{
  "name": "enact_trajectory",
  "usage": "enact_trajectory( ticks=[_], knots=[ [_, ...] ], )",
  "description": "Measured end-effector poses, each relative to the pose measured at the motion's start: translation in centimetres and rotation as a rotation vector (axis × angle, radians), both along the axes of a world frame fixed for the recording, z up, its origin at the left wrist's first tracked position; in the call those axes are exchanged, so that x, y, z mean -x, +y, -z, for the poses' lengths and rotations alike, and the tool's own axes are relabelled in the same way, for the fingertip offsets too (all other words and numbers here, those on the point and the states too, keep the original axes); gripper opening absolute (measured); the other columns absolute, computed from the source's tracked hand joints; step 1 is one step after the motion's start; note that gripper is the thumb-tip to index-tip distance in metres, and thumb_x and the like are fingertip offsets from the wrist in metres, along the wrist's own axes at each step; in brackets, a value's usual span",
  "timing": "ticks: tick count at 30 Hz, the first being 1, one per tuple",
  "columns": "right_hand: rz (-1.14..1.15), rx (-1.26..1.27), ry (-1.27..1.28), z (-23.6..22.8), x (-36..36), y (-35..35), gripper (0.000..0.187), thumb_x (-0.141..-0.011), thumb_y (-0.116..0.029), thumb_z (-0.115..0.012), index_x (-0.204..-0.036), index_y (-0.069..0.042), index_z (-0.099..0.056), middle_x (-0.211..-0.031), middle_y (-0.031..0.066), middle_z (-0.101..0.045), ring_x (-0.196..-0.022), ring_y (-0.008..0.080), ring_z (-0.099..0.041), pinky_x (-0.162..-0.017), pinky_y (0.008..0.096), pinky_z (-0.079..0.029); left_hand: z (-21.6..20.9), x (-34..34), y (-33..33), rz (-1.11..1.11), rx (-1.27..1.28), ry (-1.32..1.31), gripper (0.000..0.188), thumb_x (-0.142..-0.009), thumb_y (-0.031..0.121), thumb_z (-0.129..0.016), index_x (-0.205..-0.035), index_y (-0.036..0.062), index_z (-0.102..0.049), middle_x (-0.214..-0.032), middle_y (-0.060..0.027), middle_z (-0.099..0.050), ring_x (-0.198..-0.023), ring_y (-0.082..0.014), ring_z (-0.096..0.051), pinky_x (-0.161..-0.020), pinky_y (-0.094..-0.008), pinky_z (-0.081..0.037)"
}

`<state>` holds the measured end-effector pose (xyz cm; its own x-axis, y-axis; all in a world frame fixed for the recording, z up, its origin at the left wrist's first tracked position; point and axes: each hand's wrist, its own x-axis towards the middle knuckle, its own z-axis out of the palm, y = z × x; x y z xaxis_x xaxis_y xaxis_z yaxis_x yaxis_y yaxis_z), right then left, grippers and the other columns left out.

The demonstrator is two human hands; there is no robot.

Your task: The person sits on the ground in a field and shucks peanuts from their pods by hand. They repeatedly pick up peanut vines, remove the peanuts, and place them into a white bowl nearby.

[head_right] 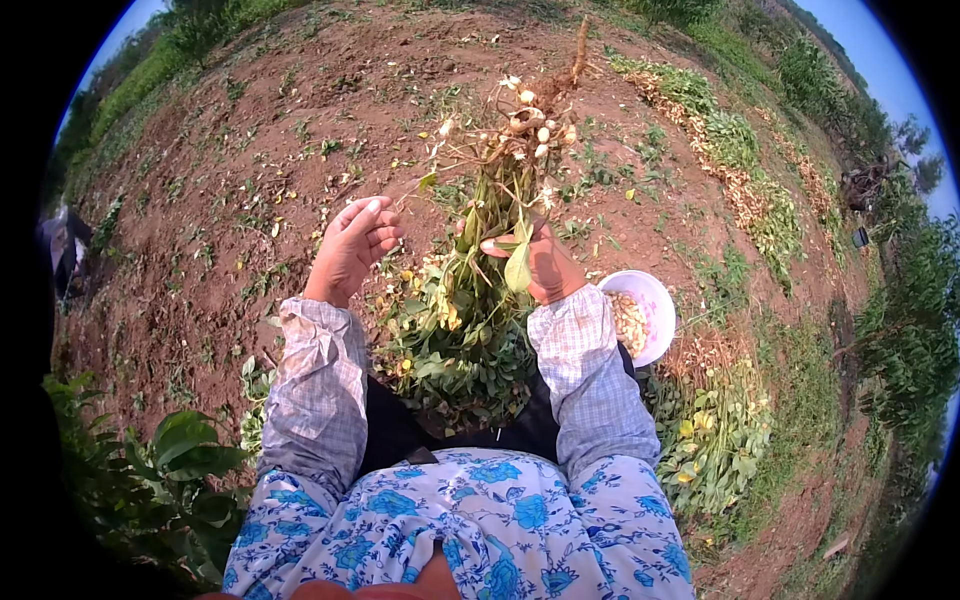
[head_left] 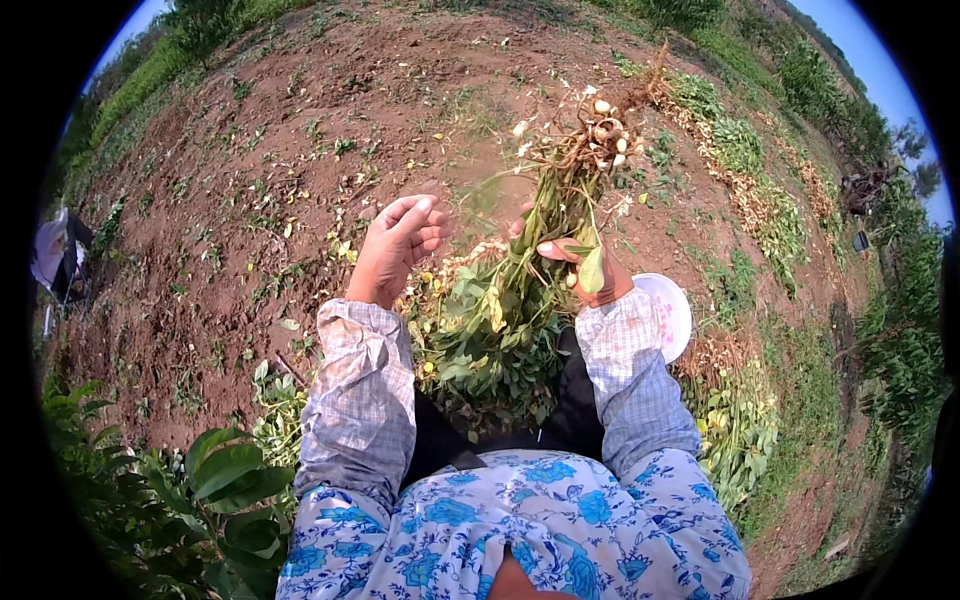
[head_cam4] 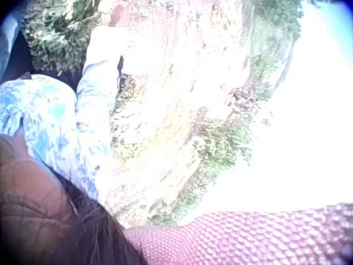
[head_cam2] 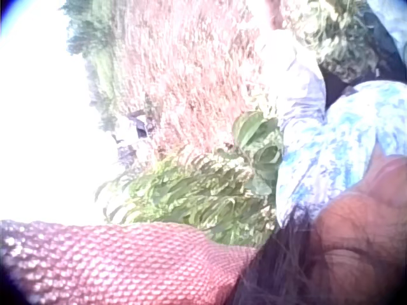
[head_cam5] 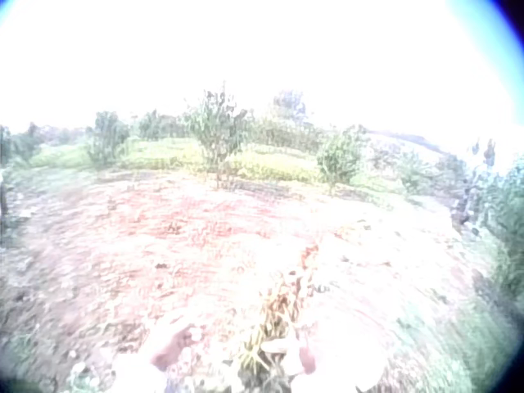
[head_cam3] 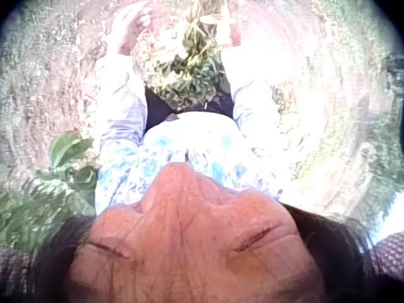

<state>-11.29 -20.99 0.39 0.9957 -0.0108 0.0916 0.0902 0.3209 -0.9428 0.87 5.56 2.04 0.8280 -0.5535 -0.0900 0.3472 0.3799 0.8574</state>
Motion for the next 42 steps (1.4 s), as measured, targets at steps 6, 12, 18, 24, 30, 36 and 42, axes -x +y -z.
enact_trajectory(
  ticks=[6,12,18,24,30,36,42],
  knots=[
    [0.557,0.117,-0.143,-8.4,6.3,0.5,0.042,-0.081,-0.007,-0.073,-0.119,-0.002,-0.054,-0.104,0.0050,-0.066,-0.088,0.0169,-0.065,-0.080,0.0287,-0.051,0.7,0.0,-0.8,0.030,-0.005,-0.007,0.027,-0.093,0.021,-0.062,-0.112,0.0033,-0.058,-0.089,-0.0055,-0.066,-0.078,-0.0135,-0.066,-0.068,-0.0250,-0.056],
    [1.257,1.064,-0.226,-15.1,16.0,-6.0,0.043,-0.080,-0.019,-0.073,-0.114,0.002,-0.057,-0.088,0.0122,-0.067,-0.078,0.0192,-0.066,-0.071,0.0328,-0.051,1.3,0.1,-0.4,0.072,-0.077,-0.013,0.024,-0.094,0.020,-0.061,-0.111,0.0037,-0.060,-0.090,-0.0049,-0.067,-0.079,-0.0149,-0.067,-0.072,-0.0265,-0.057],
    [1.720,1.904,-0.033,-15.0,31.4,-17.2,0.025,-0.073,-0.014,-0.069,-0.094,0.000,-0.065,-0.102,0.0161,-0.063,-0.093,0.0357,-0.059,-0.078,0.0405,-0.047,2.4,0.4,-1.1,0.123,-0.170,-0.027,0.025,-0.093,0.020,-0.062,-0.112,0.0038,-0.058,-0.091,-0.0043,-0.067,-0.081,-0.0149,-0.066,-0.072,-0.0251,-0.056],
    [1.486,2.049,1.067,-13.6,36.8,-23.6,0.074,-0.070,-0.038,-0.079,-0.134,-0.016,-0.049,-0.134,0.0100,-0.053,-0.118,0.0308,-0.054,-0.095,0.0454,-0.044,2.8,0.2,0.2,0.077,-0.227,0.019,0.023,-0.091,0.021,-0.065,-0.109,0.0084,-0.060,-0.089,-0.0013,-0.066,-0.079,-0.0123,-0.066,-0.071,-0.0247,-0.055],
    [0.993,1.538,0.722,-3.2,27.8,-25.6,0.054,-0.082,-0.033,-0.071,-0.124,-0.003,-0.057,-0.126,0.0202,-0.055,-0.116,0.0347,-0.051,-0.099,0.0413,-0.041,2.4,1.1,-0.7,0.035,-0.283,0.052,0.028,-0.087,0.024,-0.070,-0.106,0.0074,-0.057,-0.086,-0.0013,-0.063,-0.073,-0.0102,-0.063,-0.071,-0.0247,-0.053],
    [0.447,1.634,0.133,-0.3,6.3,-13.7,0.043,-0.082,-0.030,-0.067,-0.118,-0.006,-0.061,-0.120,0.0182,-0.059,-0.111,0.0316,-0.057,-0.094,0.0387,-0.044,3.0,0.0,0.4,-0.111,-0.381,0.001,0.026,-0.089,0.022,-0.067,-0.109,0.0070,-0.057,-0.089,-0.0013,-0.064,-0.076,-0.0100,-0.063,-0.071,-0.0239,-0.053],
    [0.071,1.411,0.562,11.3,-4.6,-6.9,0.041,-0.082,-0.036,-0.066,-0.115,-0.011,-0.064,-0.109,0.0146,-0.066,-0.104,0.0323,-0.061,-0.089,0.0395,-0.047,1.0,0.2,-0.9,-0.108,-0.400,-0.192,0.032,-0.089,0.023,-0.067,-0.113,0.0038,-0.057,-0.088,-0.0012,-0.063,-0.078,-0.0093,-0.062,-0.075,-0.0249,-0.051]
  ],
)
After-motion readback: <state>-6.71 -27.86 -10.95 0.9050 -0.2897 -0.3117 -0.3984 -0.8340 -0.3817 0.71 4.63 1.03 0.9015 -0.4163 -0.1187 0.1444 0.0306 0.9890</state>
